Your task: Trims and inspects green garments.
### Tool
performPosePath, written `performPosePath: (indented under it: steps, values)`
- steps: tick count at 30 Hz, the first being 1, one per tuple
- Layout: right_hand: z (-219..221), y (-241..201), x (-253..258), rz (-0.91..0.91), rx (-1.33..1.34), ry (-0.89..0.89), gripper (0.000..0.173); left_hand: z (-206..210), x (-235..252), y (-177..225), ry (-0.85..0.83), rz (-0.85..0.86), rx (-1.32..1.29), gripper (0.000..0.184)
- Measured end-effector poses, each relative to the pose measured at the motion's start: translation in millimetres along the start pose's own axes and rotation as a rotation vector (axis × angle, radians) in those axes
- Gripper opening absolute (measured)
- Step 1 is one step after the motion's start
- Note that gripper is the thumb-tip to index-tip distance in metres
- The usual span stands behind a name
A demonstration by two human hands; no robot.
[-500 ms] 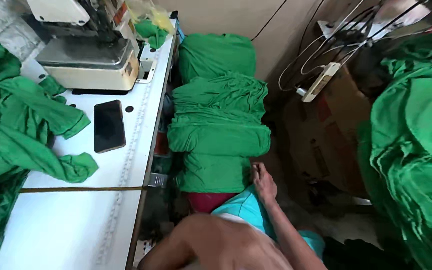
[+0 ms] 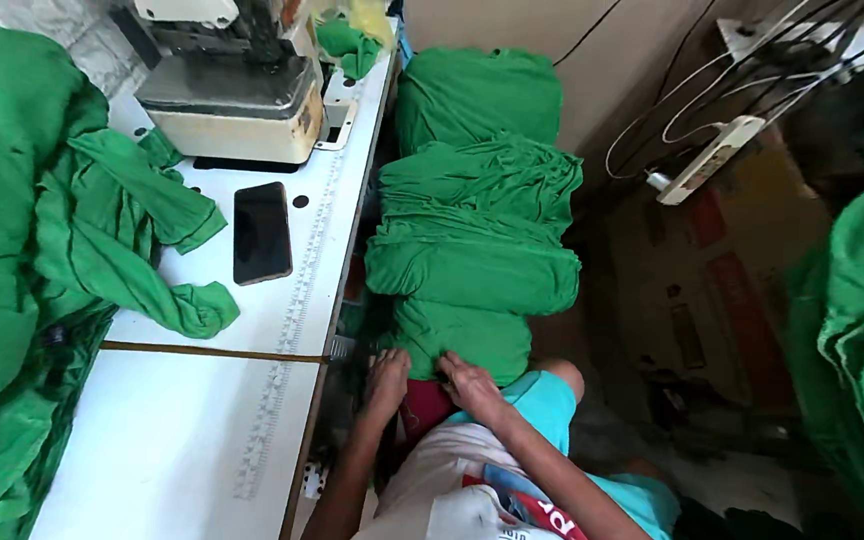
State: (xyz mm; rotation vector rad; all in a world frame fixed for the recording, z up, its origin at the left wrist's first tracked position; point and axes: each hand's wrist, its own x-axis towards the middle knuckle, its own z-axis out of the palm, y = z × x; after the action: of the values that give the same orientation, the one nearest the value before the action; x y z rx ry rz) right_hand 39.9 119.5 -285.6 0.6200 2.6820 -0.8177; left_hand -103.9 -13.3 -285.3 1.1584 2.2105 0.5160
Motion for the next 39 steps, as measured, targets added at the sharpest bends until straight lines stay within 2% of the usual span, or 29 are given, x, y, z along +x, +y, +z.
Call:
performPosePath:
  steps: [3, 6, 9, 11, 13, 14, 16, 21, 23, 26, 29, 33, 35, 37, 39]
  values:
    - [-0.3, 8.2, 1.8, 0.031, 0.228, 0.097, 0.028, 3.6, 5.8, -7.8, -0.028, 0.063, -0.059, 0.036]
    - [-1.8, 15.9, 3.1, 0.041, 0.557, 0.207, 0.020, 3.1, 6.8, -5.3, 0.008, 0.114, -0.091, 0.023]
    - [-10.4, 15.1, 0.2, 0.049, 0.652, 0.249, 0.016, -10.3, 2.8, 3.1, 0.038, 0.125, -0.218, 0.029]
    - [-14.9, 14.1, 0.2, 0.038, 0.586, 0.231, 0.021, -17.5, 3.1, 5.4, 0.027, 0.133, -0.261, 0.030]
    - [-17.1, 11.2, 0.4, 0.033, 0.419, 0.166, 0.039, -20.1, 4.3, 5.2, 0.052, 0.150, -0.255, 0.030]
    - [-16.1, 8.9, 0.6, 0.026, 0.319, 0.157, 0.039, -20.6, 5.3, 4.8, 0.059, 0.158, -0.249, 0.030]
    - [-12.6, 4.5, 0.2, -0.001, 0.217, 0.214, 0.030, -20.7, 7.3, 5.5, 0.068, 0.172, -0.252, 0.029]
    - [-11.9, 9.7, 0.0, -0.074, 0.279, 0.311, 0.025, -14.4, 12.5, 9.0, 0.061, 0.229, -0.191, 0.028]
    - [-10.4, 11.1, -3.4, -0.144, 0.268, 0.429, 0.021, -10.6, 13.6, 13.6, 0.111, 0.132, -0.099, 0.023]
    - [-24.3, 19.1, -13.6, -0.218, 0.155, 0.716, 0.022, -7.4, 17.5, 9.8, 0.326, -0.109, -0.060, 0.036]
    - [-57.1, 51.2, -30.2, -0.073, 0.064, 0.738, 0.028, -13.1, 21.9, -5.1, 0.417, -0.224, -0.099, 0.043]
    - [-79.1, 93.1, -37.6, 0.249, 0.052, 0.720, 0.024, -2.0, 22.3, -12.1, 0.398, -0.064, -0.053, 0.038]
    - [-87.9, 103.5, -42.6, 0.398, 0.069, 0.659, 0.028, 6.4, 20.0, -18.5, 0.301, -0.043, -0.039, 0.041]
    - [-88.3, 108.8, -44.8, 0.458, 0.088, 0.602, 0.030, 13.5, 14.0, -26.3, 0.249, -0.081, -0.090, 0.047]
    - [-82.3, 105.5, -42.7, 0.428, 0.151, 0.597, 0.030, 21.9, 7.6, -35.4, 0.336, -0.092, -0.148, 0.051]
